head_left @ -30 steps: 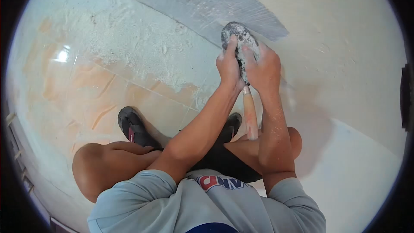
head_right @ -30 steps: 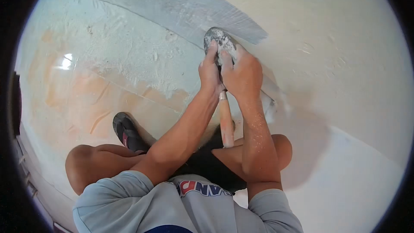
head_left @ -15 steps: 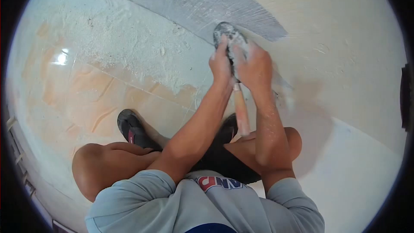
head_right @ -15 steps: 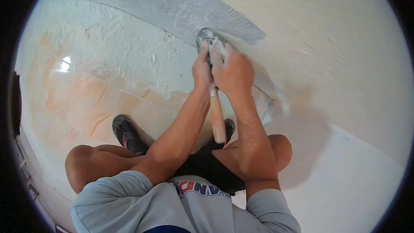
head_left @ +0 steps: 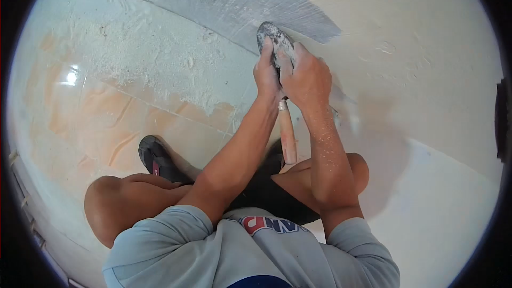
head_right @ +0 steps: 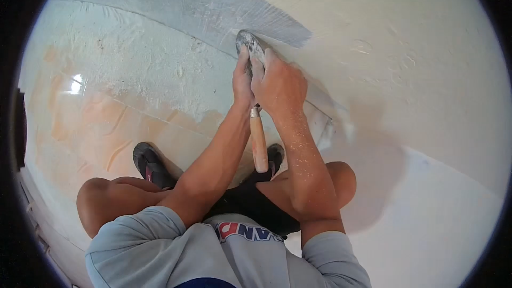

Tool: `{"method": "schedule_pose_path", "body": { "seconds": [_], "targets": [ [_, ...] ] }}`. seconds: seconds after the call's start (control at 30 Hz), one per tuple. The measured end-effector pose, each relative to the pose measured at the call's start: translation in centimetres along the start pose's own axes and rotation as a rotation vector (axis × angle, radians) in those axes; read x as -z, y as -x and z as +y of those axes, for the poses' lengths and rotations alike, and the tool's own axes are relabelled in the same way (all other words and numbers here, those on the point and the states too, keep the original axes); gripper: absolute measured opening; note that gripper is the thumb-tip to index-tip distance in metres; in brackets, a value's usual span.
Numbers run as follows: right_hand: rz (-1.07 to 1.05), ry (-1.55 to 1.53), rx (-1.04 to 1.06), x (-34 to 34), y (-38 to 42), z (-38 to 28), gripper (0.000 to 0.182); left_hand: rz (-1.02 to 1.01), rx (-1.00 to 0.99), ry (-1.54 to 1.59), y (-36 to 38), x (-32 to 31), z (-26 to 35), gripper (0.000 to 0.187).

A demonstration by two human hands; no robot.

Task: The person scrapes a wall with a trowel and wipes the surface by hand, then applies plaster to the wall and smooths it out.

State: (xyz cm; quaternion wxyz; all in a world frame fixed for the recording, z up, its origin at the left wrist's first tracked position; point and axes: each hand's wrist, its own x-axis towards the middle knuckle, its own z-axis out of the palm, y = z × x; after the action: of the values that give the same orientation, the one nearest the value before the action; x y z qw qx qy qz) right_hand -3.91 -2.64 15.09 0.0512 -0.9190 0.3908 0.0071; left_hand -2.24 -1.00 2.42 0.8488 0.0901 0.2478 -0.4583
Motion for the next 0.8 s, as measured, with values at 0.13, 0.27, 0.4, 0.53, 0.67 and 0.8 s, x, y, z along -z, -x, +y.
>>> {"method": "schedule_pose_path", "body": {
  "seconds": [0.13,0.27,0.4,0.53,0.67,0.8],
  "targets": [
    [0.002,-0.052,-0.021,0.4,-0.4,-0.3,0.038,0.035,-0.002,-0.019,-0.7,0.4,0.2,0.05],
    [-0.063,0.014,-0.048,-0.4,-0.6,-1.2,0.037,-0.143,0.045,0.03,-0.9,1.0,0.7,0.049],
    [-0.085,0.035,-0.056,0.1,-0.7,-1.5,0.039,-0.114,0.002,0.02,-1.0,0.5,1.2,0.048],
    [-0.036,0.065,0.005,-1.5,-1.0,-1.5,0.035,-0.12,0.044,0.05,-0.7,0.4,1.4,0.052],
    [-0.044,0.06,-0.01,-0.1,-0.7,-1.4,0.037,0.059,-0.052,-0.007,-0.5,0.1,0.9,0.05],
    [0.011,-0.005,0.046,-2.1,-1.6,-1.1,0.036,0.109,-0.014,-0.014,-1.9,1.3,1.0,0.05]
  ]
}}
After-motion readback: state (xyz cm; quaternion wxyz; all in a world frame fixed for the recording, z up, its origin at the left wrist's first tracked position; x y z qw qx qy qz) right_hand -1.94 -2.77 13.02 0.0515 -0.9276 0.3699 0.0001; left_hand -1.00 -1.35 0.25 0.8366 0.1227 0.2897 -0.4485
